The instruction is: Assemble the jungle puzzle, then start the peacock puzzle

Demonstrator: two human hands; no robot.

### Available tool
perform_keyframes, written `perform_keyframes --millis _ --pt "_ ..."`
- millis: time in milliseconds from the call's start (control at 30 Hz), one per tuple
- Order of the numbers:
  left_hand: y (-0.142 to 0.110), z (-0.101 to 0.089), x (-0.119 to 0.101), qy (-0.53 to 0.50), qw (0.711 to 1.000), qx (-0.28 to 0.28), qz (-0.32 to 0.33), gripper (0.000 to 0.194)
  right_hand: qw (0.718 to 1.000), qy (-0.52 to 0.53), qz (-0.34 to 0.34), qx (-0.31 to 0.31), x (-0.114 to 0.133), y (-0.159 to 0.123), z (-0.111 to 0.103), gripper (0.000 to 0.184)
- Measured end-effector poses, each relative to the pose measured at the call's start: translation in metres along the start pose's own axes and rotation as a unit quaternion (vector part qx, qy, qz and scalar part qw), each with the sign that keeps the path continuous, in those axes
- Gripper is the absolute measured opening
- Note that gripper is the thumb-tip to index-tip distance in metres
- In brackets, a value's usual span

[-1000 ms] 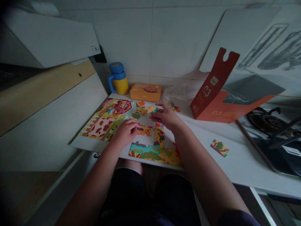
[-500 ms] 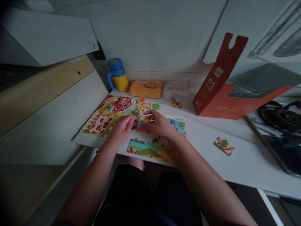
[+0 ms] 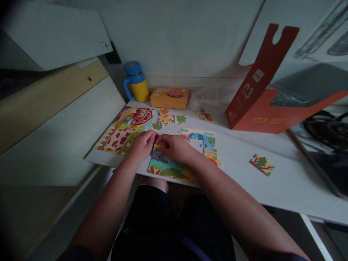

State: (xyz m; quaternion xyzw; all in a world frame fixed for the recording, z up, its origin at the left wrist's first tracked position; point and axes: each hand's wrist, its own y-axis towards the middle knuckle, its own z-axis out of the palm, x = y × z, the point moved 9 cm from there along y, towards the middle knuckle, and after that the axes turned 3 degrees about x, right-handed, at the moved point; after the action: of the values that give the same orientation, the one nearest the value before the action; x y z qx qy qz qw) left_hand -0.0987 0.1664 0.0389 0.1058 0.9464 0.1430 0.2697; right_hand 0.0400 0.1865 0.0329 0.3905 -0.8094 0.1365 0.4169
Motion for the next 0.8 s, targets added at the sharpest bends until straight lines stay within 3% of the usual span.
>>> perform_keyframes --millis 433,633,800 --pt "0.000 -0.002 0.000 -0.044 0.999 0.001 -0.011 0.028 0.990 -0.131 -0.052 0.016 0.009 0.003 0.008 0.033" --pt "-0.002 -0.003 0.004 -0.041 0.999 -0.011 -0.016 0.028 0.976 -0.215 0.000 -0.033 -0.005 0.001 -0.017 0.028" --pt "-0.002 -0.003 0.004 -0.061 0.998 -0.016 -0.014 0.028 0.960 -0.278 0.038 -0.007 -0.016 -0.001 -0.026 0.033"
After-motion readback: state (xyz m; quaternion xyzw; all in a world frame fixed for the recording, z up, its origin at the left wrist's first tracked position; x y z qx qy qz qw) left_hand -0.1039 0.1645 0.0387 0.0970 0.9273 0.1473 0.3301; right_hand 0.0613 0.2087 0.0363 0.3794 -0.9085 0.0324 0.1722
